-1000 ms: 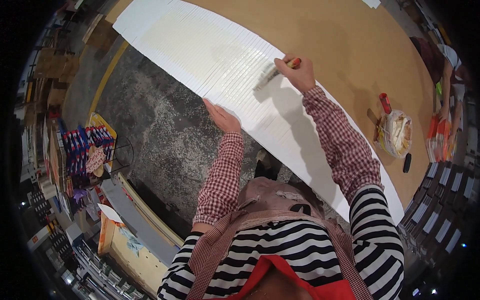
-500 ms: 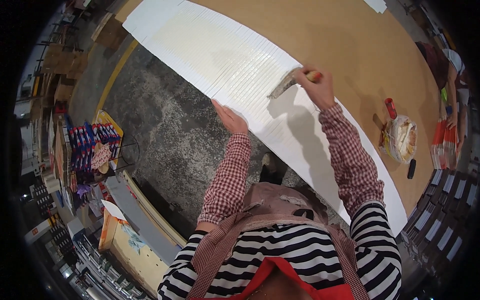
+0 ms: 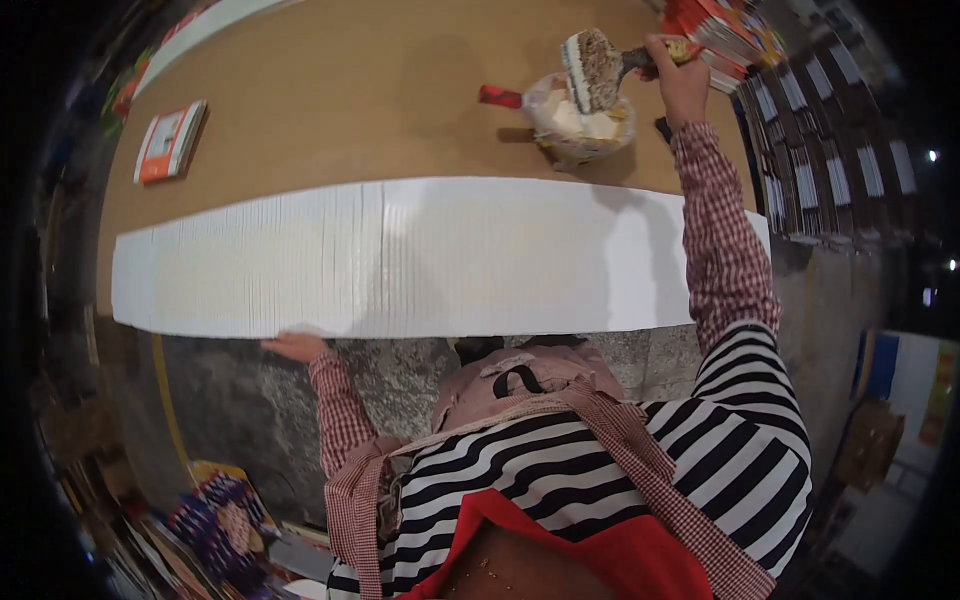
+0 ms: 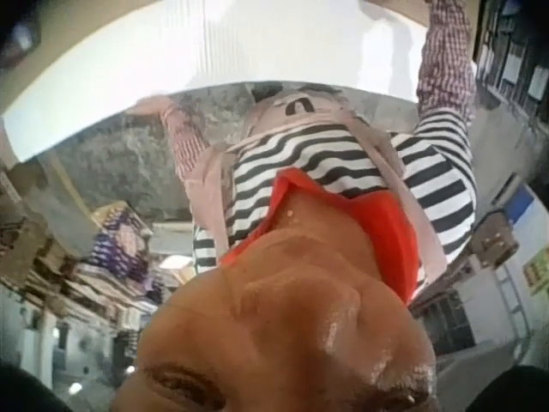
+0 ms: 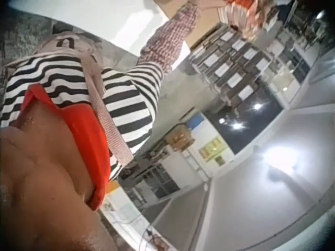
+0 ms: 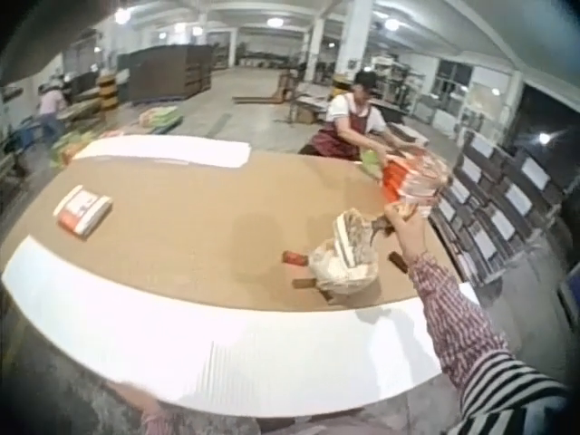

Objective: Applying glue to the side edges of a thick stack of paper sheets using a wide brush.

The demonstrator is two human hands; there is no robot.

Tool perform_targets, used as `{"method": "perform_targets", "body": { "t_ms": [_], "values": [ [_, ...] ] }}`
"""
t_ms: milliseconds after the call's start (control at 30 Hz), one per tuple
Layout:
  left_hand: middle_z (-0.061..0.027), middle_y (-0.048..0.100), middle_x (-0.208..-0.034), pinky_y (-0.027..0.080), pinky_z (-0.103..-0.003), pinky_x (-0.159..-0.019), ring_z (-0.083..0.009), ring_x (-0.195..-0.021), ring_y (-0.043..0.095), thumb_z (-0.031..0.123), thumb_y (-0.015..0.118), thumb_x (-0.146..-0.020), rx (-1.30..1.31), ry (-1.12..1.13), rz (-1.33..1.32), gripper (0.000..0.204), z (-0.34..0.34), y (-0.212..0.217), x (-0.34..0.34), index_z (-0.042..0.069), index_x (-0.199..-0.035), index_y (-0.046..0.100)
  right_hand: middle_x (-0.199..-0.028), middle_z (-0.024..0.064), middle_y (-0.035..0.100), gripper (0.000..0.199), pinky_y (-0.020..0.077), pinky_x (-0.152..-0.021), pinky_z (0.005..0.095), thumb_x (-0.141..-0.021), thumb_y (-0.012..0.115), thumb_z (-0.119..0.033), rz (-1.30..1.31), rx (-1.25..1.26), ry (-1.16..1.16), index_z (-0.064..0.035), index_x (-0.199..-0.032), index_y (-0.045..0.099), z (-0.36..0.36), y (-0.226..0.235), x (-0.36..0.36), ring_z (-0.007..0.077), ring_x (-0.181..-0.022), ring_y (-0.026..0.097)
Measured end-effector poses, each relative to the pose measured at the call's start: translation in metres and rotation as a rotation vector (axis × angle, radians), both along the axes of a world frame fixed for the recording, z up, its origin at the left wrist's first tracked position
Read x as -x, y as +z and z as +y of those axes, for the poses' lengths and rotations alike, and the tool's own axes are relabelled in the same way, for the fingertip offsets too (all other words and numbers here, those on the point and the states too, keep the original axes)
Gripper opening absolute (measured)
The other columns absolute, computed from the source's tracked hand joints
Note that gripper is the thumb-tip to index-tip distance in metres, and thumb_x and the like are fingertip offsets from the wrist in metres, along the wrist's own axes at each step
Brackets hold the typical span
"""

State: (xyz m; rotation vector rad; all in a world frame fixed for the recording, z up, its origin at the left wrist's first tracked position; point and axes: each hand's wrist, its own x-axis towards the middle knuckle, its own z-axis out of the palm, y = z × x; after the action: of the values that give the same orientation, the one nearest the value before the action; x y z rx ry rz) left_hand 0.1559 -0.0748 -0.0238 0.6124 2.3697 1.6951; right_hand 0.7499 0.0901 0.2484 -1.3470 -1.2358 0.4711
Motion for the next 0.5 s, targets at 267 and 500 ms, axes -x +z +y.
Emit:
{"method": "perform_targets", "body": {
  "t_ms": [267,500],
  "values": [
    [-0.0242,0.012,-0.159,0.030,-0.046,-0.117,-0.0412,-0.143,0.027,0.034,0.031,-0.106,0.123,0.154,-0.362,0.062,-0.034,-0.005,-0.073,0.006,-0.156,0.006,-0.064,0.0140,0.067,0.037,0.0535,-0.058,0.0352,-0.083,0.072,-0.034,-0.313,0.169,-0.187,0.0023,-0.085,0.068,0.114,-0.083,-0.093,0.0217,-0.060,0.068],
    [-0.0291,0.017,-0.156,0.031,-0.046,-0.115,-0.0407,-0.141,0.029,0.032,0.038,-0.105,0.303,0.061,-0.191,0.065,-0.145,-0.045,-0.162,-0.003,-0.153,0.011,-0.070,0.0238,0.064,0.042,0.0521,-0.068,0.0451,-0.081,0.070,-0.037,-0.521,0.412,-0.241,0.0045,-0.075,0.065,0.136,-0.136,-0.066,0.0382,-0.071,0.066]
  ]
}}
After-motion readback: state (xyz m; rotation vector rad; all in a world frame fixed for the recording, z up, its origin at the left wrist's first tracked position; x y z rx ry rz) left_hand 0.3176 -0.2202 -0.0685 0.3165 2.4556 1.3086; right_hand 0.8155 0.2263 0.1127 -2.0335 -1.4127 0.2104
